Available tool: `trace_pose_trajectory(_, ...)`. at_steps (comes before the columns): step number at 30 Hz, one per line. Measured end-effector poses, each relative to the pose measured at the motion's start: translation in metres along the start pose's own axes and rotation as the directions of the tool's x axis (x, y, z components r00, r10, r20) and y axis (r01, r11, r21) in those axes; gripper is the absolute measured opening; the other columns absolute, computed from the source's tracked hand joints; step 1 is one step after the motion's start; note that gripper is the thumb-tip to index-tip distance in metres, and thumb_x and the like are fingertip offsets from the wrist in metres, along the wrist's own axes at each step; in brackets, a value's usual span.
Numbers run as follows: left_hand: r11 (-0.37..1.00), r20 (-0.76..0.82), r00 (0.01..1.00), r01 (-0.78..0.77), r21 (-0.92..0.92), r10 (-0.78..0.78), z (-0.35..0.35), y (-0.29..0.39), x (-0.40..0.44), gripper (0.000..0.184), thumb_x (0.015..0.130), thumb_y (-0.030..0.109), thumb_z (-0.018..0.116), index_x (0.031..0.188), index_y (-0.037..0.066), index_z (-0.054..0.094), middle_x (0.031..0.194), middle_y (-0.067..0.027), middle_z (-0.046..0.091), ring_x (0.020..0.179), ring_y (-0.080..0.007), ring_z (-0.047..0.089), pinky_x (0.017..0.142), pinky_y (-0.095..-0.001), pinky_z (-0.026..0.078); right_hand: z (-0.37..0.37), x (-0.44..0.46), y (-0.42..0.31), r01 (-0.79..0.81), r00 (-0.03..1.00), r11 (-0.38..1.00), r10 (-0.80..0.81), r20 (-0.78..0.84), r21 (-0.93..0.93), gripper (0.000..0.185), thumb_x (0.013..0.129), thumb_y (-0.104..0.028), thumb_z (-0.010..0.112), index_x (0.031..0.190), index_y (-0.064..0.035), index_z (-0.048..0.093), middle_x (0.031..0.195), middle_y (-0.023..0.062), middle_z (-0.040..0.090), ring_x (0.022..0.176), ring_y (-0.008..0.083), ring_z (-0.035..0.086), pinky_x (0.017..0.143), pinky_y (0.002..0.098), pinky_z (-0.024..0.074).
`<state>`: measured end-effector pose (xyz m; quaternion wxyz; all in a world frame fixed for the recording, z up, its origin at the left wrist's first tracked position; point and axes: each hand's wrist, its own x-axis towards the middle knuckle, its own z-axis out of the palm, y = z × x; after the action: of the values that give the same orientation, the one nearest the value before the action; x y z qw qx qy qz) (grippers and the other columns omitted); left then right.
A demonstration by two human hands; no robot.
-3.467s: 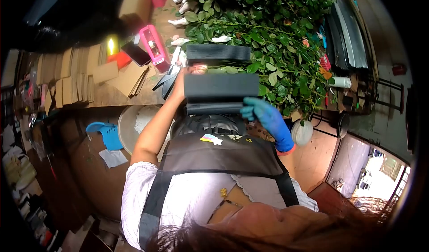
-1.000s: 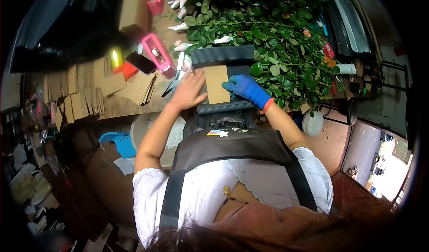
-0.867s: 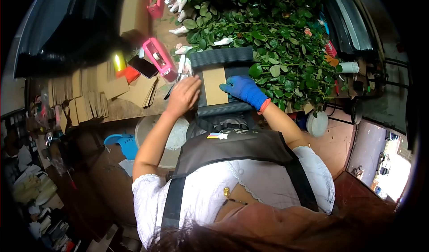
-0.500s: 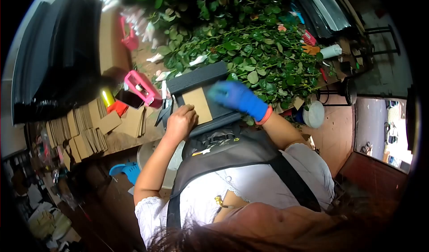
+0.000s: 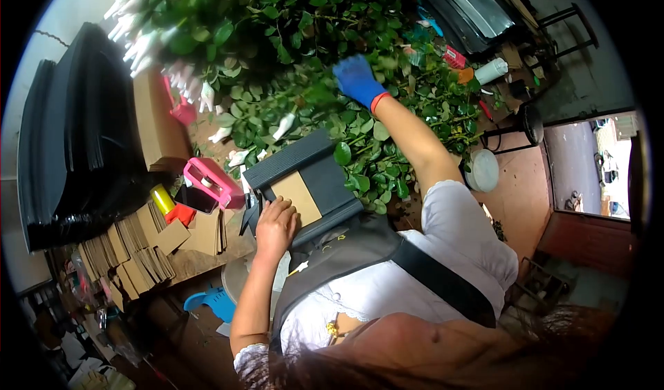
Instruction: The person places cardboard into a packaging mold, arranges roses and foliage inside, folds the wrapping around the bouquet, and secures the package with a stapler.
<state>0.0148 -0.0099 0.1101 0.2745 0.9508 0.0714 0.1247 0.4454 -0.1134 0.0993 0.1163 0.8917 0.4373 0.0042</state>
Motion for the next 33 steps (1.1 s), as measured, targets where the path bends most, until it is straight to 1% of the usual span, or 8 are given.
trace_pose_trajectory(3, 1.0, -0.004, 1.0, -0.001, -0.016, 0.001, -0.001, -0.002, 0.0, 0.013, 0.085, 0.011, 0.073, 0.097, 0.005, 0.073, 0.11, -0.0118, 0.07, 0.117, -0.0322, 0.064, 0.106, -0.0506, 0.047, -0.04, 0.004, 0.014, 0.161, 0.849, 0.986, -0.114, -0.516, 0.046, 0.019, 0.091, -0.027, 0.059, 0.101, -0.0117, 0.065, 0.092, 0.0088, 0.067, 0.096, 0.0297, 0.064, 0.087, 0.0448, 0.0459)
trace_pose_trajectory(8, 0.999, -0.007, 1.0, 0.027, -0.04, -0.027, -0.008, 0.0, 0.0, 0.014, 0.085, 0.01, 0.073, 0.098, 0.005, 0.074, 0.109, -0.011, 0.071, 0.116, -0.0316, 0.065, 0.105, -0.0485, 0.048, -0.015, 0.002, 0.031, 0.243, 0.955, 0.969, -0.248, 0.164, 0.049, 0.025, 0.092, -0.025, 0.058, 0.113, -0.0132, 0.064, 0.108, 0.0142, 0.069, 0.101, 0.0333, 0.068, 0.081, 0.0478, 0.054)
trace_pose_trajectory(13, 0.998, -0.027, 0.999, 0.041, -0.051, -0.043, -0.001, 0.0, 0.0, 0.014, 0.085, 0.011, 0.073, 0.098, 0.006, 0.073, 0.11, -0.0104, 0.07, 0.117, -0.0305, 0.065, 0.106, -0.0487, 0.048, 0.01, -0.022, 0.028, 0.008, 0.997, 0.971, 0.012, -0.081, 0.24, 0.028, 0.088, -0.024, 0.059, 0.114, -0.0154, 0.066, 0.106, 0.0119, 0.071, 0.097, 0.0338, 0.07, 0.081, 0.0492, 0.0552)
trace_pose_trajectory(20, 0.998, -0.015, 0.999, 0.035, -0.044, -0.036, -0.005, 0.002, 0.001, 0.014, 0.085, 0.01, 0.073, 0.098, 0.005, 0.074, 0.11, -0.0097, 0.071, 0.116, -0.0309, 0.065, 0.105, -0.0478, 0.049, 0.052, -0.013, -0.02, 0.062, 0.983, 0.975, -0.024, 0.18, -0.213, 0.031, 0.091, -0.029, 0.061, 0.119, -0.0186, 0.069, 0.124, 0.0092, 0.065, 0.117, 0.0296, 0.062, 0.099, 0.0508, 0.0439)
trace_pose_trajectory(24, 0.999, -0.019, 1.0, 0.022, -0.034, -0.023, 0.001, -0.004, -0.003, 0.014, 0.085, 0.01, 0.073, 0.099, 0.006, 0.073, 0.11, -0.0088, 0.07, 0.118, -0.0295, 0.064, 0.106, -0.0471, 0.048, 0.022, -0.001, -0.022, -0.012, 0.979, 0.997, 0.026, 0.201, -0.07, 0.029, 0.091, -0.025, 0.061, 0.118, -0.0221, 0.069, 0.119, 0.0077, 0.067, 0.112, 0.0291, 0.063, 0.097, 0.0506, 0.0423)
trace_pose_trajectory(26, 0.999, -0.023, 0.999, 0.028, -0.031, -0.029, -0.001, -0.002, -0.003, 0.014, 0.085, 0.011, 0.073, 0.098, 0.006, 0.073, 0.111, -0.0084, 0.07, 0.117, -0.0289, 0.064, 0.106, -0.0471, 0.048, -0.04, -0.015, -0.013, -0.028, 0.985, 0.999, 0.035, -0.166, 0.044, 0.029, 0.084, -0.024, 0.064, 0.112, -0.0224, 0.071, 0.117, 0.009, 0.067, 0.112, 0.0282, 0.062, 0.099, 0.0476, 0.0425)
trace_pose_trajectory(28, 0.999, -0.019, 1.0, 0.021, -0.028, -0.021, -0.001, -0.002, -0.002, 0.014, 0.085, 0.012, 0.073, 0.097, 0.006, 0.073, 0.111, -0.0082, 0.07, 0.117, -0.0289, 0.064, 0.106, -0.0472, 0.048, -0.077, -0.022, 0.001, 0.073, 0.706, 0.996, -0.085, -0.703, -0.047, 0.023, 0.084, -0.022, 0.067, 0.107, -0.0194, 0.072, 0.116, 0.0085, 0.066, 0.122, 0.0281, 0.055, 0.107, 0.0514, 0.0375)
trace_pose_trajectory(33, 0.999, -0.016, 1.0, -0.001, -0.036, 0.001, -0.002, -0.006, -0.004, 0.014, 0.085, 0.011, 0.072, 0.097, 0.006, 0.073, 0.11, -0.0094, 0.069, 0.117, -0.0303, 0.064, 0.105, -0.0478, 0.048, -0.096, -0.042, 0.024, 0.223, 0.903, 0.968, -0.158, -0.4, 0.12, 0.025, 0.086, -0.021, 0.069, 0.11, -0.0174, 0.071, 0.115, 0.0062, 0.067, 0.107, 0.0277, 0.063, 0.093, 0.0436, 0.0498)
